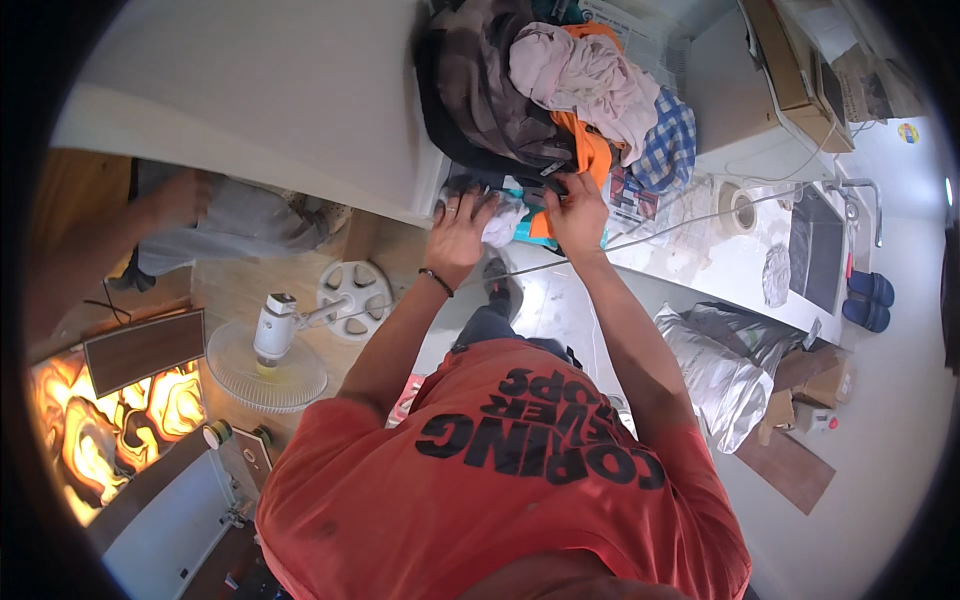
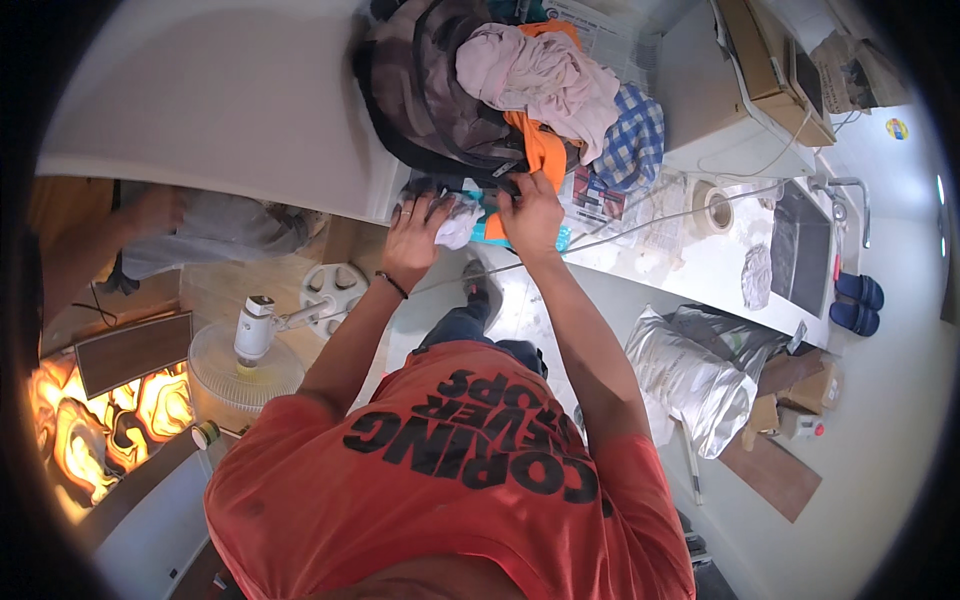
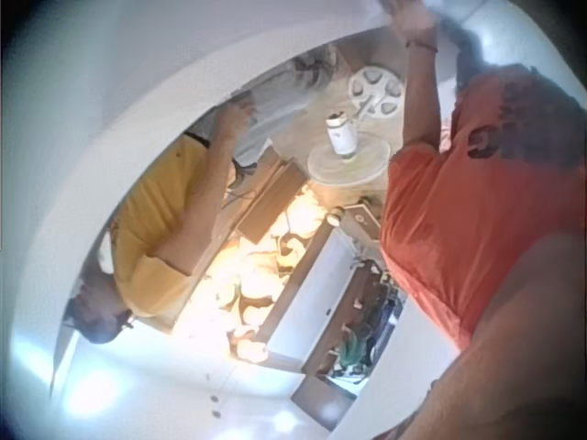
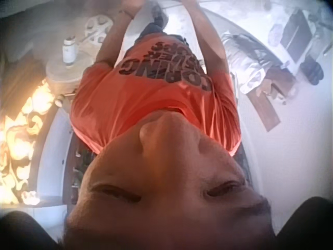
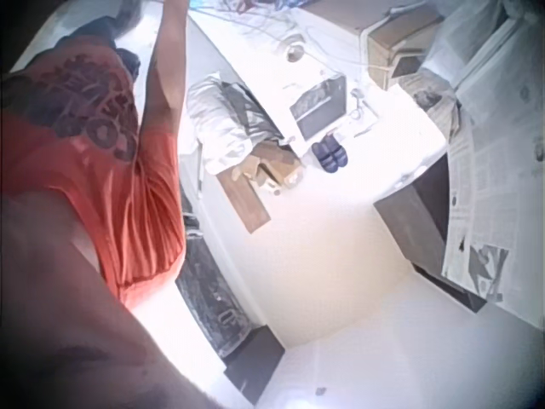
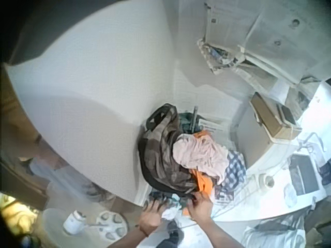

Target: The person wipes their hands with a white cloth, then sits on the floor and applies white tape along the edge of a floor panel.

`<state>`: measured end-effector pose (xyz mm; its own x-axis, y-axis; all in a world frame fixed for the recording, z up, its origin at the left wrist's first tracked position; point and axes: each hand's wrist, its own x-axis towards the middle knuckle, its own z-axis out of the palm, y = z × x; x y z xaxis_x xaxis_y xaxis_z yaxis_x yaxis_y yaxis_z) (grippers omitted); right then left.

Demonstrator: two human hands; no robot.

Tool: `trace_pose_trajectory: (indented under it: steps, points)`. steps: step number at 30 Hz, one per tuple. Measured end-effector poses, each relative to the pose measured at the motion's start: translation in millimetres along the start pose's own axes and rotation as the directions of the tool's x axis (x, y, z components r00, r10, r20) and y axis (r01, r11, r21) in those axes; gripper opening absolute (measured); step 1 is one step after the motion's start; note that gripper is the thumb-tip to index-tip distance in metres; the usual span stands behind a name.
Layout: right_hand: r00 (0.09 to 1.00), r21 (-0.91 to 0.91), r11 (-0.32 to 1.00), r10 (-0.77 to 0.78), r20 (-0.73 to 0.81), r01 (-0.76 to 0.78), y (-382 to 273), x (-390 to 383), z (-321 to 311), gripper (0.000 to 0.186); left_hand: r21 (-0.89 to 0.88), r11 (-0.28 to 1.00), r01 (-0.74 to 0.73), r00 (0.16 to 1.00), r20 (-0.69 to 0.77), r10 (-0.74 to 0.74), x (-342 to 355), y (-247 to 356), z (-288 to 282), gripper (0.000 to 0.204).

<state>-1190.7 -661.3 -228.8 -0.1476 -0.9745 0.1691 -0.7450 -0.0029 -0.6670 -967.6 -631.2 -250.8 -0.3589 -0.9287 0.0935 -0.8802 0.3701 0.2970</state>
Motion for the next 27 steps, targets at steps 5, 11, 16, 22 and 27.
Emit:
trace_pose_trajectory:
  steps: [5, 11, 16, 22, 27]
  points:
    - [0.989, 0.135, 0.982, -0.124, -0.081, 0.134, -3, -2, -14, 0.024, 0.099, 0.995, -0.006, 0.999, 0.052, 0.001, 49, -16, 36, 0.058]
    - [0.998, 0.161, 0.986, -0.023, -0.057, 0.032, 16, 3, -22, 0.026, 0.115, 0.993, -0.027, 0.999, 0.05, 0.021, 47, -5, 18, 0.052]
    - [0.988, 0.147, 0.978, -0.145, -0.045, 0.15, 29, 8, -22, 0.029, 0.105, 0.994, 0.039, 0.999, 0.012, -0.041, 26, -10, 34, 0.049]
    - [0.929, 0.101, 0.954, -0.299, 0.219, 0.283, 53, 12, -26, 0.032, 0.043, 0.988, 0.146, 0.984, 0.092, -0.15, 26, 15, 57, 0.07]
    - [0.708, 0.231, 0.713, -0.696, 0.117, 0.662, 38, -6, -39, 0.028, 0.073, 0.93, 0.36, 0.925, -0.158, -0.346, -37, 56, 37, 0.076]
